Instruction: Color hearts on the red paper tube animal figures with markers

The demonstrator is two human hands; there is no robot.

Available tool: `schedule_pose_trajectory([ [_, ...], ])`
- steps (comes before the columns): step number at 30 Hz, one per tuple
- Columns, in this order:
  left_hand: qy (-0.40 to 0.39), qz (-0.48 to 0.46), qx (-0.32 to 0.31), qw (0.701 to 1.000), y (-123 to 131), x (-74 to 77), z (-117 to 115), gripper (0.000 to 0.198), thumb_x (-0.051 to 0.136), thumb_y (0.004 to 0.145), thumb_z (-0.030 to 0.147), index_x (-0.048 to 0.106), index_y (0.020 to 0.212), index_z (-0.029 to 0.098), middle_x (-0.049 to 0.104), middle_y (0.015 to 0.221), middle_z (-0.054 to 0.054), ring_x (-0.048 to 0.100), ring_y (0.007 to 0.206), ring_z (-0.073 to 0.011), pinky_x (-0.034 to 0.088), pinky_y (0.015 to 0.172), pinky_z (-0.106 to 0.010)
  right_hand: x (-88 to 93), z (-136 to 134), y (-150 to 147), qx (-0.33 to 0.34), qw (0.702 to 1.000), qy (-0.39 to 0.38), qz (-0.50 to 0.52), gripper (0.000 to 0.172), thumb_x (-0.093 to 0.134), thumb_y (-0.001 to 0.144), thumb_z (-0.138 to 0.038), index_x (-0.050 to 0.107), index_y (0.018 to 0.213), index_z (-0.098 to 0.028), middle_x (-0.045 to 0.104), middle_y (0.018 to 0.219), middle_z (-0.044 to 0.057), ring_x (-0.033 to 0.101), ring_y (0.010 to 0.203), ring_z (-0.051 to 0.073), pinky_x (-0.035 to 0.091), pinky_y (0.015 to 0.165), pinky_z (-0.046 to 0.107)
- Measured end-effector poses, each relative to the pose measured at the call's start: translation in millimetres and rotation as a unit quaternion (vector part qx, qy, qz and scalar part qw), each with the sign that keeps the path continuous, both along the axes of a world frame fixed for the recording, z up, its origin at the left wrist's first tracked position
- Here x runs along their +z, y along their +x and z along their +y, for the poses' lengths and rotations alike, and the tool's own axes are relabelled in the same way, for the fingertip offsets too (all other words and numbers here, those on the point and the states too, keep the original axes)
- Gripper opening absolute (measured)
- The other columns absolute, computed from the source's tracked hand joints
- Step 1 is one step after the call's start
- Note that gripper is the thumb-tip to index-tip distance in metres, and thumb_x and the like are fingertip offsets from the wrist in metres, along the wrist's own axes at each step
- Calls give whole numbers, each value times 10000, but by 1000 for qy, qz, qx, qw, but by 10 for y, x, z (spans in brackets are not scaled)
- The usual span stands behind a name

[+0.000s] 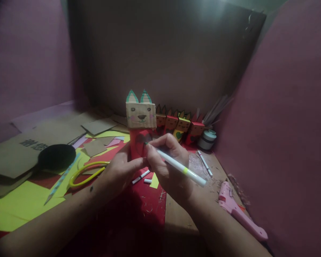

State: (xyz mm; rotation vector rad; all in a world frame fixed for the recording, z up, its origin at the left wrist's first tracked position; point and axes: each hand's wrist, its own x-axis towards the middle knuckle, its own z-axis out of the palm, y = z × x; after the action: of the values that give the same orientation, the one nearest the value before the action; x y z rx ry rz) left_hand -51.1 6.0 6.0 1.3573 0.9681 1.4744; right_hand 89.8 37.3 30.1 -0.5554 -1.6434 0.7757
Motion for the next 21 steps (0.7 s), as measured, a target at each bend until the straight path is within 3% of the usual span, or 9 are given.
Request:
schedule_pose_trajectory([
  [7, -18, -24, 12, 999, 16, 104, -29, 214, 771, 742, 244, 682, 926, 181, 672, 751, 0, 663, 782, -201, 535, 697, -307, -11, 27, -17, -18, 1000, 9, -14, 89, 681, 837, -218, 620, 773, -212, 630, 605, -43, 576, 500, 87, 475, 465, 206],
  [21, -13, -5, 13, 1000, 0, 91, 2, 218, 752, 732, 245, 662, 925, 195, 701, 821, -8, 665, 778, -189, 535, 707, -304, -24, 36, -37, 38, 998, -49, 19, 115, 695, 824, -202, 606, 751, -211, 616, 575, -60, 584, 473, 76, 484, 444, 183],
])
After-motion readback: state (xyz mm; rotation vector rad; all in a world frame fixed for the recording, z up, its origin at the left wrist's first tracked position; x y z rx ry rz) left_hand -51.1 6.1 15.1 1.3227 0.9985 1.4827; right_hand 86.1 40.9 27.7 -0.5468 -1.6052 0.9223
